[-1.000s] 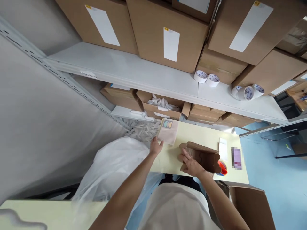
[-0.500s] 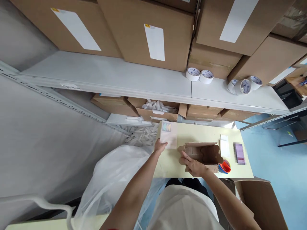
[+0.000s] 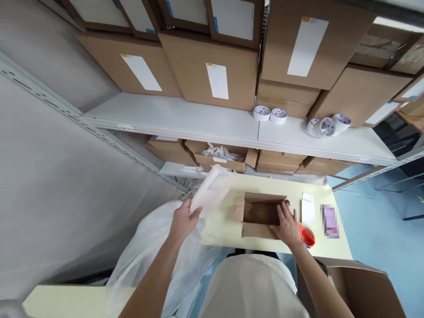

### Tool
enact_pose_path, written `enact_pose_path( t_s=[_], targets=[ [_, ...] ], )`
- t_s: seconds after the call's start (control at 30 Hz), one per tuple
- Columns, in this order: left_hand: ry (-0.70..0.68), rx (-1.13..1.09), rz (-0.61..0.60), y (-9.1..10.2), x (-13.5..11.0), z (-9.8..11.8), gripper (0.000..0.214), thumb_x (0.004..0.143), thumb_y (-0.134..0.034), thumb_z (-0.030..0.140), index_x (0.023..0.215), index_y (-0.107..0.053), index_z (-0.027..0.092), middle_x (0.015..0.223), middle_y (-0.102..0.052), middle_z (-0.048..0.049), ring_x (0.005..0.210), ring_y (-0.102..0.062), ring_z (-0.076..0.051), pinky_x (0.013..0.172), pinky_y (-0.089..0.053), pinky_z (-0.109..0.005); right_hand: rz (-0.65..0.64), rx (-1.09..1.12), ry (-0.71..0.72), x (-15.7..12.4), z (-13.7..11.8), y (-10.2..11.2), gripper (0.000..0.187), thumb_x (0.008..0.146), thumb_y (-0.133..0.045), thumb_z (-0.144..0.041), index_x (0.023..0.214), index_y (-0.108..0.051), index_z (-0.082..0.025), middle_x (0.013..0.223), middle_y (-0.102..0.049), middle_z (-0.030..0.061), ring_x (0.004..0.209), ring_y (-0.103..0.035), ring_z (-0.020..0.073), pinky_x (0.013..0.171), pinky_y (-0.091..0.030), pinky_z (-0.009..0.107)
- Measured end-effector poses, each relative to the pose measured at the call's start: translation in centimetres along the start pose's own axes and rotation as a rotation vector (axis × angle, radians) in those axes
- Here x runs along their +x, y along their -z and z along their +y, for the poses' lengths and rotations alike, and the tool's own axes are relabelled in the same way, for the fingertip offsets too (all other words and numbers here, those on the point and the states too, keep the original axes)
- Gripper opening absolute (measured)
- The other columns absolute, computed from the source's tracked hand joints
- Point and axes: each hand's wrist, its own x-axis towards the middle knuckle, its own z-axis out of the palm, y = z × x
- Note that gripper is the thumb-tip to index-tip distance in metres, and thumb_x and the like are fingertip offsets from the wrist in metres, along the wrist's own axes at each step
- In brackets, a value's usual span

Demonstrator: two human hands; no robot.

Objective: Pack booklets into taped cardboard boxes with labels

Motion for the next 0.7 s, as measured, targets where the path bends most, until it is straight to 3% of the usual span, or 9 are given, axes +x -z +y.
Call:
enact_pose_path(
  t_s=[0.07, 0.13, 0.2, 0.33, 0.5, 0.7],
  targets=[
    [-0.071, 0.017, -0.003, 1.6, -1.6, 2.4, 0.028, 0.074, -0.058, 0.045, 0.092, -0.059, 0.024, 0.073, -0.07, 0.0, 0.068, -0.066, -0.022, 0.062, -0.052, -0.027, -0.062, 0.004, -0.065, -0.8, 2.3, -0.5, 0.089, 0.082, -0.061, -0.041, 0.154, -0.018, -0.011, 0.161, -0.016, 0.0186, 0.149, -0.006, 0.0347, 0.117, -0.009, 0.06],
    [-0.163, 0.024, -0.08, 1.7, -2.7, 5.1, 0.028, 0.075, -0.056, 0.046, 0.092, -0.058, 0.024, 0.077, -0.071, -0.0003, 0.072, -0.066, -0.021, 0.064, -0.051, -0.026, -0.14, 0.045, -0.067, -0.9, 3.7, -1.2, 0.094, 0.081, -0.06, -0.043, 0.155, -0.009, -0.013, 0.162, -0.011, 0.0174, 0.15, -0.003, 0.0326, 0.116, -0.013, 0.059],
    [-0.257, 0.056, -0.213, 0.4, -3.1, 7.8, 0.024, 0.077, -0.054, 0.042, 0.091, -0.058, 0.023, 0.08, -0.07, -0.0009, 0.075, -0.065, -0.02, 0.067, -0.051, -0.026, -0.173, 0.099, -0.071, -0.6, 4.3, -1.7, 0.096, 0.082, -0.058, -0.042, 0.155, -0.001, -0.015, 0.163, -0.006, 0.0161, 0.15, -0.001, 0.0297, 0.116, -0.017, 0.056],
    [-0.352, 0.177, -0.499, -4.5, -2.7, 11.8, 0.022, 0.075, -0.055, 0.025, 0.096, -0.061, 0.022, 0.088, -0.071, -0.0025, 0.084, -0.067, -0.022, 0.075, -0.05, -0.027, -0.184, 0.197, -0.096, 0.4, 4.3, -1.9, 0.101, 0.08, -0.062, -0.04, 0.155, 0.004, -0.018, 0.163, -0.002, 0.0149, 0.15, -0.001, 0.0286, 0.115, -0.02, 0.054],
    [-0.355, 0.295, -0.584, -9.6, -1.7, 13.2, 0.034, 0.075, -0.058, 0.018, 0.108, -0.063, 0.021, 0.098, -0.071, -0.0071, 0.1, -0.065, -0.028, 0.089, -0.046, -0.033, -0.154, 0.262, -0.063, 0.7, 4.6, -2.0, 0.106, 0.076, -0.069, -0.039, 0.154, -0.002, -0.016, 0.162, -0.006, 0.0179, 0.15, -0.005, 0.0307, 0.116, -0.02, 0.054],
    [-0.281, 0.415, -0.692, -13.8, -0.3, 12.7, 0.034, 0.063, -0.068, 0.014, 0.096, -0.066, 0.023, 0.105, -0.073, -0.0058, 0.102, -0.066, -0.027, 0.086, -0.049, -0.031, -0.149, 0.308, -0.043, 0.4, 5.1, -2.6, 0.111, 0.07, -0.075, -0.036, 0.154, -0.004, -0.021, 0.163, -0.008, 0.0157, 0.149, -0.012, 0.0314, 0.115, -0.026, 0.052]
  ],
)
